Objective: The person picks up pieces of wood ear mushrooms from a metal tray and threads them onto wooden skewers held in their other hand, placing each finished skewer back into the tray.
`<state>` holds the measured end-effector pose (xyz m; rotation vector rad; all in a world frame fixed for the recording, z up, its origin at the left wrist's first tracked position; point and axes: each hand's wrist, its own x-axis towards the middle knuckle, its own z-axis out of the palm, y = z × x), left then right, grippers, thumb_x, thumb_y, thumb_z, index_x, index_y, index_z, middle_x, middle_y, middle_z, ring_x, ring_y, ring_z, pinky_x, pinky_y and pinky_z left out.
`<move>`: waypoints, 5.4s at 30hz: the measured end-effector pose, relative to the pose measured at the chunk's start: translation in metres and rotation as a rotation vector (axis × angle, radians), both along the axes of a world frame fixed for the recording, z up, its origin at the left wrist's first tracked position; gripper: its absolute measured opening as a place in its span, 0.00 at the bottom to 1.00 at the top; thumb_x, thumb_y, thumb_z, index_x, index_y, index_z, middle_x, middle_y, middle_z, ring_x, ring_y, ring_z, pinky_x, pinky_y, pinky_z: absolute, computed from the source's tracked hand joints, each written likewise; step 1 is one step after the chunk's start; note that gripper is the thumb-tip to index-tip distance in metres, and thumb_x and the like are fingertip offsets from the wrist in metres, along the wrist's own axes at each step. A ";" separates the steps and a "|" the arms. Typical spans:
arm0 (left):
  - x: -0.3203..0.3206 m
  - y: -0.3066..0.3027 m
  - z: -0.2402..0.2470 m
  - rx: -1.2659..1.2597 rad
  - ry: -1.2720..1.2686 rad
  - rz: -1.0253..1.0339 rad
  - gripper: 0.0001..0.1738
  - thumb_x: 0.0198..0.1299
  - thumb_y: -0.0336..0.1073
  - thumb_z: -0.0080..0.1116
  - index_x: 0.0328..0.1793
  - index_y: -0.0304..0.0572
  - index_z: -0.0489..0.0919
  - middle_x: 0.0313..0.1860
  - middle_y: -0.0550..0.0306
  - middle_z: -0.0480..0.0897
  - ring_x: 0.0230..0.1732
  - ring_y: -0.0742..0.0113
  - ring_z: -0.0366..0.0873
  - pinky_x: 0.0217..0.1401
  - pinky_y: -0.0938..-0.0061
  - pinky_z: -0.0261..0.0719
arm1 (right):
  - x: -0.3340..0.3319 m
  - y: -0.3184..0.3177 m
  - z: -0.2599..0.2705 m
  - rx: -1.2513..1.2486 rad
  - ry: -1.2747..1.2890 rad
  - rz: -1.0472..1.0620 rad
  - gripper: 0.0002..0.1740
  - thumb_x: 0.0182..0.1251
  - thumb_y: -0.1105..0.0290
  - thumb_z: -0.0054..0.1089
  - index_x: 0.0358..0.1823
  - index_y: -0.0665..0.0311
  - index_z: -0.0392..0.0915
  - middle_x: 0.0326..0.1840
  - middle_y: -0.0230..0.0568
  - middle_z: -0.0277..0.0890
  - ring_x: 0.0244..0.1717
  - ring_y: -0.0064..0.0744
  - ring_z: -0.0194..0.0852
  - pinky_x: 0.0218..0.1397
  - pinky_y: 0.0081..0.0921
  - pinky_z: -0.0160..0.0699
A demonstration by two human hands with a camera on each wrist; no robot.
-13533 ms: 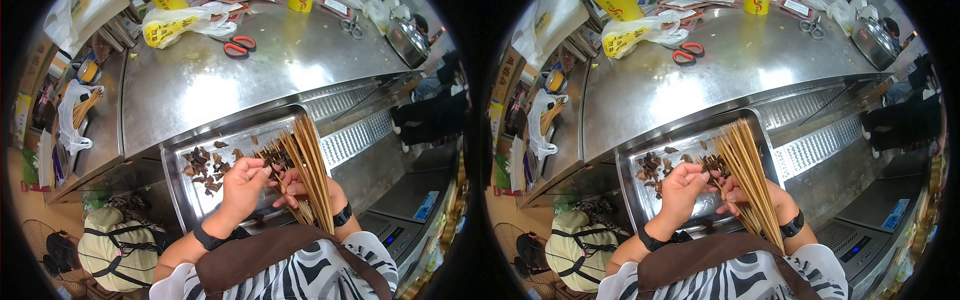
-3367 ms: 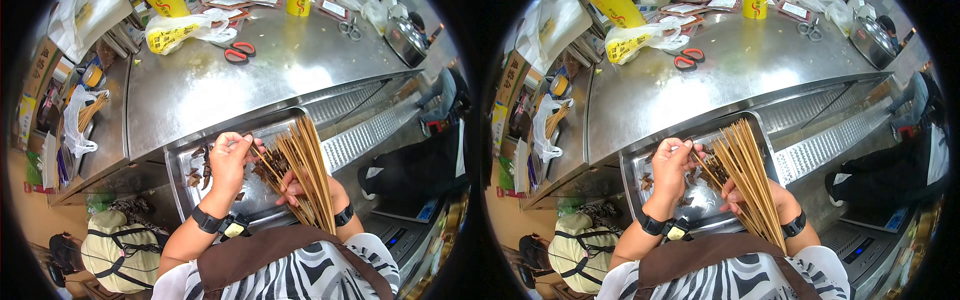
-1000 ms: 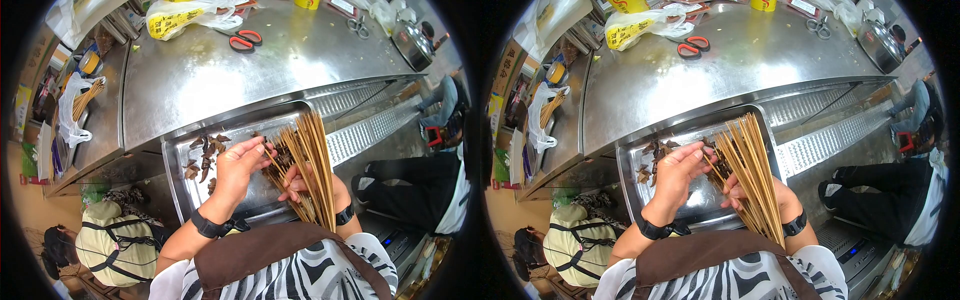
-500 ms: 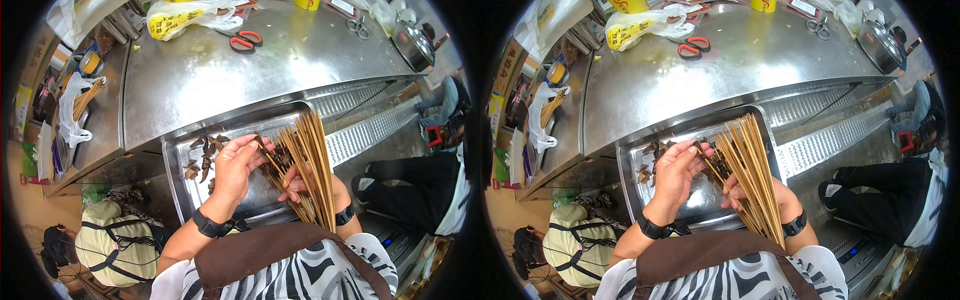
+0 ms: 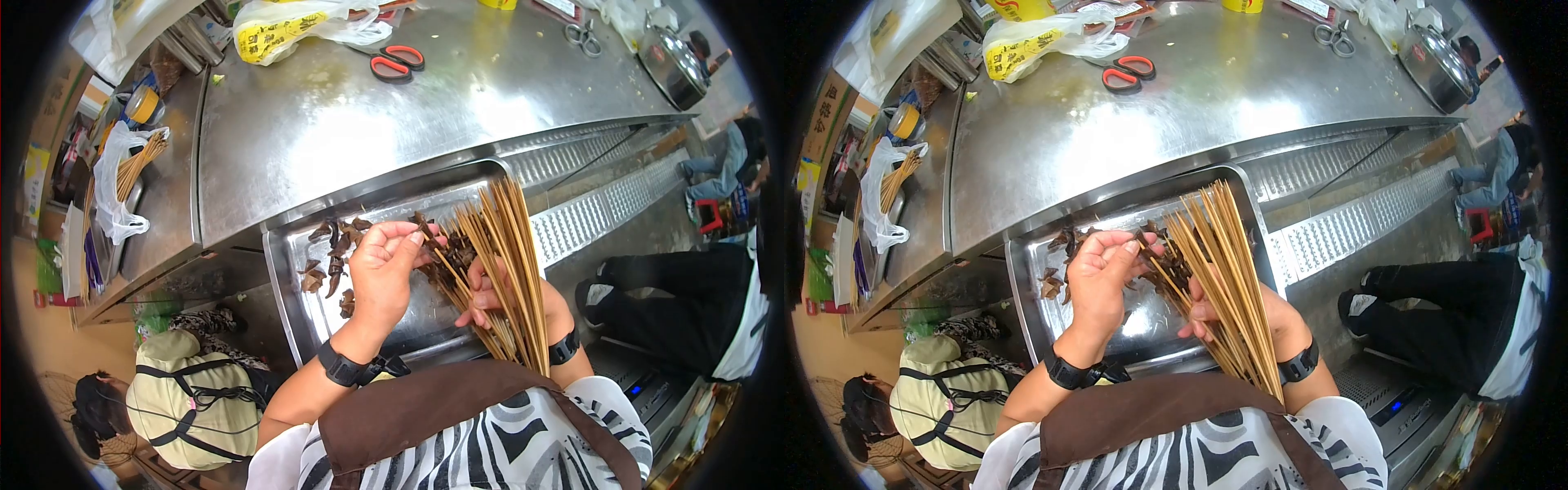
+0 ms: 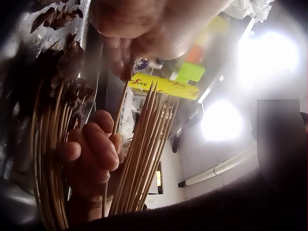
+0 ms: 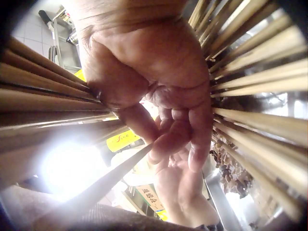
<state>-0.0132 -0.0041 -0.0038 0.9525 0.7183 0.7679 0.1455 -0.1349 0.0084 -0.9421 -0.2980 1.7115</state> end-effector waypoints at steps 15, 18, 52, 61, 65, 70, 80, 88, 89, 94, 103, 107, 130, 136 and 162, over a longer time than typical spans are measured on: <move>-0.003 -0.011 0.005 -0.031 0.064 -0.108 0.07 0.70 0.26 0.52 0.50 0.38 0.69 0.49 0.42 0.84 0.47 0.59 0.85 0.46 0.71 0.85 | 0.000 -0.001 -0.003 0.003 0.001 -0.010 0.09 0.62 0.78 0.64 0.39 0.63 0.72 0.26 0.36 0.75 0.29 0.32 0.82 0.51 0.45 0.84; -0.003 -0.013 0.005 -0.041 0.056 -0.127 0.07 0.70 0.27 0.53 0.50 0.38 0.69 0.49 0.42 0.84 0.47 0.60 0.85 0.46 0.72 0.85 | 0.001 -0.001 -0.003 0.008 0.012 -0.013 0.09 0.62 0.79 0.64 0.39 0.63 0.71 0.26 0.36 0.75 0.29 0.32 0.82 0.51 0.45 0.84; -0.001 -0.006 -0.015 -0.042 0.325 -0.211 0.07 0.65 0.26 0.57 0.47 0.37 0.72 0.39 0.51 0.86 0.33 0.70 0.83 0.37 0.77 0.82 | -0.006 -0.005 0.029 -0.056 -0.061 -0.110 0.13 0.64 0.75 0.62 0.46 0.78 0.75 0.35 0.56 0.82 0.27 0.39 0.84 0.31 0.26 0.86; -0.001 -0.007 -0.011 -0.144 0.147 -0.162 0.07 0.66 0.27 0.58 0.46 0.36 0.73 0.42 0.48 0.86 0.35 0.70 0.83 0.41 0.75 0.84 | 0.010 0.001 0.001 -0.102 -0.265 0.064 0.10 0.59 0.73 0.70 0.39 0.67 0.79 0.24 0.33 0.76 0.21 0.18 0.71 0.21 0.15 0.67; 0.000 -0.008 -0.007 -0.126 0.149 -0.168 0.06 0.66 0.28 0.58 0.46 0.36 0.74 0.42 0.47 0.86 0.35 0.69 0.84 0.41 0.73 0.85 | 0.008 0.002 0.001 -0.144 -0.337 0.099 0.10 0.59 0.72 0.72 0.36 0.67 0.79 0.23 0.29 0.74 0.21 0.17 0.68 0.22 0.14 0.65; -0.001 -0.009 -0.010 -0.116 0.124 -0.148 0.05 0.67 0.29 0.58 0.45 0.37 0.75 0.40 0.49 0.86 0.35 0.69 0.84 0.40 0.74 0.86 | 0.007 0.003 0.003 -0.186 -0.310 0.096 0.08 0.60 0.73 0.71 0.34 0.66 0.79 0.23 0.30 0.74 0.21 0.17 0.69 0.23 0.14 0.66; 0.001 -0.010 -0.006 -0.112 0.164 -0.081 0.06 0.66 0.30 0.60 0.44 0.37 0.75 0.35 0.54 0.85 0.33 0.71 0.83 0.38 0.75 0.86 | 0.005 0.004 0.006 -0.191 -0.358 0.109 0.07 0.60 0.74 0.70 0.33 0.67 0.78 0.22 0.30 0.74 0.22 0.18 0.70 0.23 0.15 0.66; 0.013 -0.005 -0.021 0.064 0.335 -0.169 0.08 0.64 0.30 0.61 0.42 0.35 0.75 0.28 0.57 0.83 0.23 0.74 0.79 0.26 0.81 0.77 | -0.005 -0.001 0.026 -0.070 -0.281 -0.086 0.07 0.66 0.78 0.60 0.40 0.66 0.71 0.25 0.42 0.77 0.19 0.27 0.76 0.21 0.17 0.74; 0.014 -0.002 -0.016 0.077 0.400 -0.208 0.09 0.63 0.32 0.63 0.43 0.35 0.75 0.26 0.57 0.82 0.23 0.72 0.79 0.27 0.77 0.77 | -0.002 -0.002 0.024 0.018 -0.269 -0.026 0.04 0.67 0.78 0.58 0.39 0.68 0.71 0.27 0.48 0.80 0.20 0.30 0.78 0.22 0.19 0.78; 0.012 -0.006 -0.001 0.470 0.740 -0.183 0.13 0.60 0.33 0.63 0.48 0.35 0.76 0.34 0.52 0.82 0.35 0.66 0.81 0.38 0.69 0.79 | -0.011 0.000 0.025 -0.055 -0.273 -0.068 0.11 0.65 0.72 0.59 0.42 0.75 0.73 0.32 0.55 0.81 0.26 0.40 0.83 0.32 0.28 0.85; 0.024 -0.008 0.026 0.061 -0.117 -0.363 0.14 0.70 0.28 0.54 0.59 0.35 0.72 0.48 0.52 0.80 0.46 0.74 0.79 0.46 0.81 0.79 | -0.013 0.002 0.021 0.006 -0.241 -0.056 0.15 0.66 0.73 0.58 0.48 0.79 0.72 0.37 0.59 0.80 0.38 0.47 0.85 0.43 0.37 0.88; 0.023 -0.007 0.017 -0.020 0.004 -0.303 0.10 0.67 0.28 0.58 0.50 0.33 0.72 0.36 0.56 0.83 0.36 0.73 0.82 0.40 0.81 0.81 | -0.015 -0.005 0.013 0.006 -0.194 -0.138 0.13 0.67 0.73 0.57 0.48 0.75 0.73 0.37 0.55 0.80 0.37 0.46 0.85 0.44 0.43 0.88; -0.117 0.030 0.025 0.587 0.896 -0.357 0.05 0.64 0.28 0.61 0.44 0.35 0.81 0.36 0.60 0.84 0.36 0.74 0.79 0.40 0.79 0.77 | -0.007 -0.004 0.006 0.107 -0.064 -0.150 0.11 0.64 0.67 0.64 0.37 0.67 0.73 0.25 0.39 0.74 0.25 0.28 0.77 0.50 0.49 0.86; -0.096 0.012 0.018 0.845 1.131 -0.453 0.10 0.56 0.36 0.67 0.40 0.37 0.83 0.30 0.46 0.82 0.32 0.52 0.82 0.36 0.63 0.78 | -0.003 -0.006 0.000 0.181 -0.056 -0.114 0.11 0.62 0.68 0.66 0.35 0.66 0.74 0.26 0.38 0.71 0.28 0.28 0.74 0.50 0.52 0.86; -0.021 0.015 -0.016 1.598 0.944 -0.704 0.18 0.56 0.37 0.63 0.50 0.35 0.82 0.62 0.46 0.76 0.71 0.49 0.65 0.77 0.48 0.54 | 0.015 -0.015 -0.015 0.339 0.131 0.008 0.16 0.57 0.63 0.71 0.27 0.64 0.73 0.21 0.35 0.69 0.24 0.27 0.74 0.59 0.58 0.79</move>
